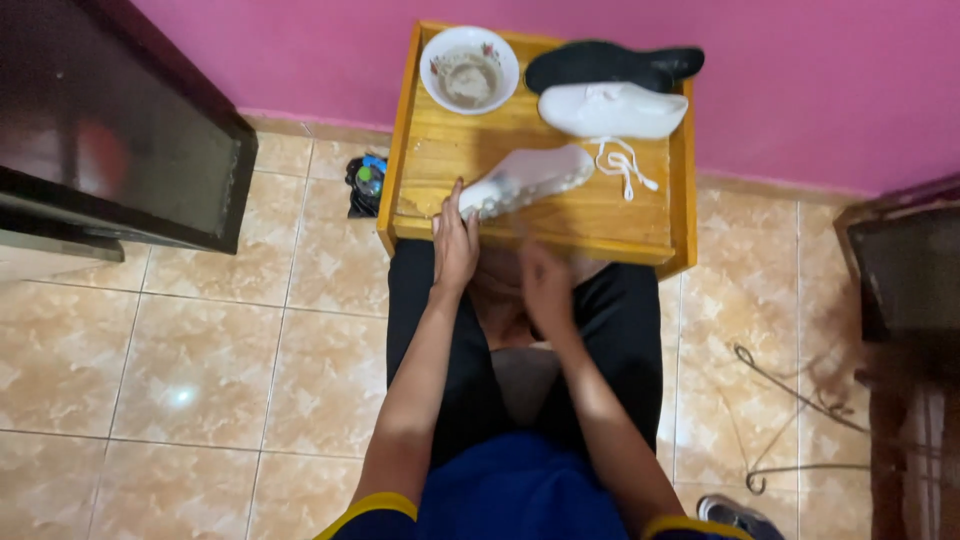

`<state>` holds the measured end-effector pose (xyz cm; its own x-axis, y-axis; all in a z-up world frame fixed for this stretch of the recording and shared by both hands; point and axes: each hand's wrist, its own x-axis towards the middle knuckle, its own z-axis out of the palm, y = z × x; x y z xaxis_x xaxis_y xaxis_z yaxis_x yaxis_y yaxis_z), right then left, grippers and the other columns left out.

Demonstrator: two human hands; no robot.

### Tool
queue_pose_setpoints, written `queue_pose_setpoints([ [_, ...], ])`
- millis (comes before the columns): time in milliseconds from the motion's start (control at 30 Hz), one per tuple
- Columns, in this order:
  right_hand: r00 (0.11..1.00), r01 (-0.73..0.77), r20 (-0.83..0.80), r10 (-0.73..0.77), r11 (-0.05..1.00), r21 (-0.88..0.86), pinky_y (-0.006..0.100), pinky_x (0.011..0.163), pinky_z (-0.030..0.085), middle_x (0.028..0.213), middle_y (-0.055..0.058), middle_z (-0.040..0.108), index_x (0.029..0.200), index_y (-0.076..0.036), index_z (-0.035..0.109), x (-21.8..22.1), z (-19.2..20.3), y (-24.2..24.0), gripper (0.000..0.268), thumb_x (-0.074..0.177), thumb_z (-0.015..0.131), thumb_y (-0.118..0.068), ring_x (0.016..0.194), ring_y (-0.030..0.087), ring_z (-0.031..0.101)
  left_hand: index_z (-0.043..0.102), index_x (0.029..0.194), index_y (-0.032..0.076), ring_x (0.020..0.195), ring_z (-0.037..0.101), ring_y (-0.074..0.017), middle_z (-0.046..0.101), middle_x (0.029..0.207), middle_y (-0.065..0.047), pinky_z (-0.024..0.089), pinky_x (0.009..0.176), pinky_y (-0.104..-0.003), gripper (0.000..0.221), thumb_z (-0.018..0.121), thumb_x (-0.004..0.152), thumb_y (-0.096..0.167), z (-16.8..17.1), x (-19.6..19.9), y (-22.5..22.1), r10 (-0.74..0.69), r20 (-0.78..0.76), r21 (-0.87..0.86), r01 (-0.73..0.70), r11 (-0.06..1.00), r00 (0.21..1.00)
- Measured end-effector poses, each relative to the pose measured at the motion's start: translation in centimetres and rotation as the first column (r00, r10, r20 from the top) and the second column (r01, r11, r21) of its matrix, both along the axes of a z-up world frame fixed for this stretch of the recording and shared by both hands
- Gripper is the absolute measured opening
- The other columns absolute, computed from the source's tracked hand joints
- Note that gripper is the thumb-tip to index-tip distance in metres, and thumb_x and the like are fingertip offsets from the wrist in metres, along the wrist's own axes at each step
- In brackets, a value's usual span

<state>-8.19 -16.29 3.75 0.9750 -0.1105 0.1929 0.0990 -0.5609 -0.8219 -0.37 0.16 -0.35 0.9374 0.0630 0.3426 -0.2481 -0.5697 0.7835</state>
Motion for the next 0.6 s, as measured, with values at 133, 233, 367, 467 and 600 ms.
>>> queue_pose_setpoints([
  [133, 0.996, 0.024, 0.091, -0.020, 0.999, -0.041, 0.057, 0.108, 0.043, 0.132, 0.037, 0.059, 0.132, 0.013, 0.062, -0.1, 8.5, 1.8, 0.032, 0.103, 0.051, 0.004, 0.128, 0.048, 0.053, 0.029, 0.159, 0.007, 0.131, 0.052, -0.0351, 0.054, 0.136, -0.019, 0.039, 0.101, -0.039, 0.055, 0.050, 0.110, 0.017, 0.9, -0.1, -0.1, -0.022, -0.009, -0.008, 0.022, 1.000, 1.000],
  [233, 0.981, -0.081, -0.180, 0.077, 0.997, -0.016, 0.039, 0.098, 0.056, 0.139, 0.015, 0.061, 0.151, -0.017, 0.055, -1.7, 5.2, 1.6, 0.041, 0.110, 0.050, -0.018, 0.101, 0.023, 0.074, 0.030, 0.159, 0.007, 0.132, 0.050, -0.0373, 0.053, 0.139, -0.021, 0.038, 0.102, -0.043, 0.055, 0.050, 0.109, 0.017, 0.3, -0.7, 0.0, -0.021, -0.032, -0.015, 0.021, 1.000, 0.999],
  [367, 1.000, 0.026, -0.016, -0.026, 0.999, -0.032, 0.046, 0.100, 0.053, 0.117, 0.025, 0.072, 0.123, 0.001, 0.071, -0.3, 6.2, 0.6, 0.026, 0.105, 0.056, -0.009, 0.115, 0.037, 0.067, 0.030, 0.160, 0.008, 0.132, 0.051, -0.0375, 0.054, 0.138, -0.021, 0.038, 0.104, -0.043, 0.056, 0.051, 0.109, 0.017, 0.4, -0.6, -0.1, 0.008, -0.030, -0.028, -0.009, 1.000, 1.000],
  [467, 0.999, -0.019, -0.030, 0.018, 0.999, -0.045, 0.047, 0.102, 0.052, 0.122, 0.024, 0.070, 0.131, -0.002, 0.068, -0.9, 5.7, 2.0, 0.030, 0.105, 0.055, -0.012, 0.118, 0.035, 0.065, 0.030, 0.160, 0.010, 0.135, 0.050, -0.0376, 0.052, 0.142, -0.020, 0.037, 0.107, -0.045, 0.055, 0.050, 0.110, 0.018, 0.0, 0.1, -0.2, 0.005, -0.056, -0.036, -0.007, 0.999, 0.998],
  [600, 0.977, 0.109, -0.189, -0.102, 0.994, 0.027, 0.043, 0.118, 0.038, 0.148, 0.014, 0.054, 0.153, -0.008, 0.049, 0.5, 2.0, -2.2, 0.043, 0.110, 0.047, -0.013, 0.134, 0.025, 0.056, 0.024, 0.163, 0.015, 0.145, 0.041, -0.0382, 0.044, 0.154, -0.018, 0.031, 0.114, -0.058, 0.055, 0.045, 0.112, 0.023, -0.4, -0.5, -0.1, -0.034, -0.166, -0.053, 0.026, 0.998, 0.986],
])
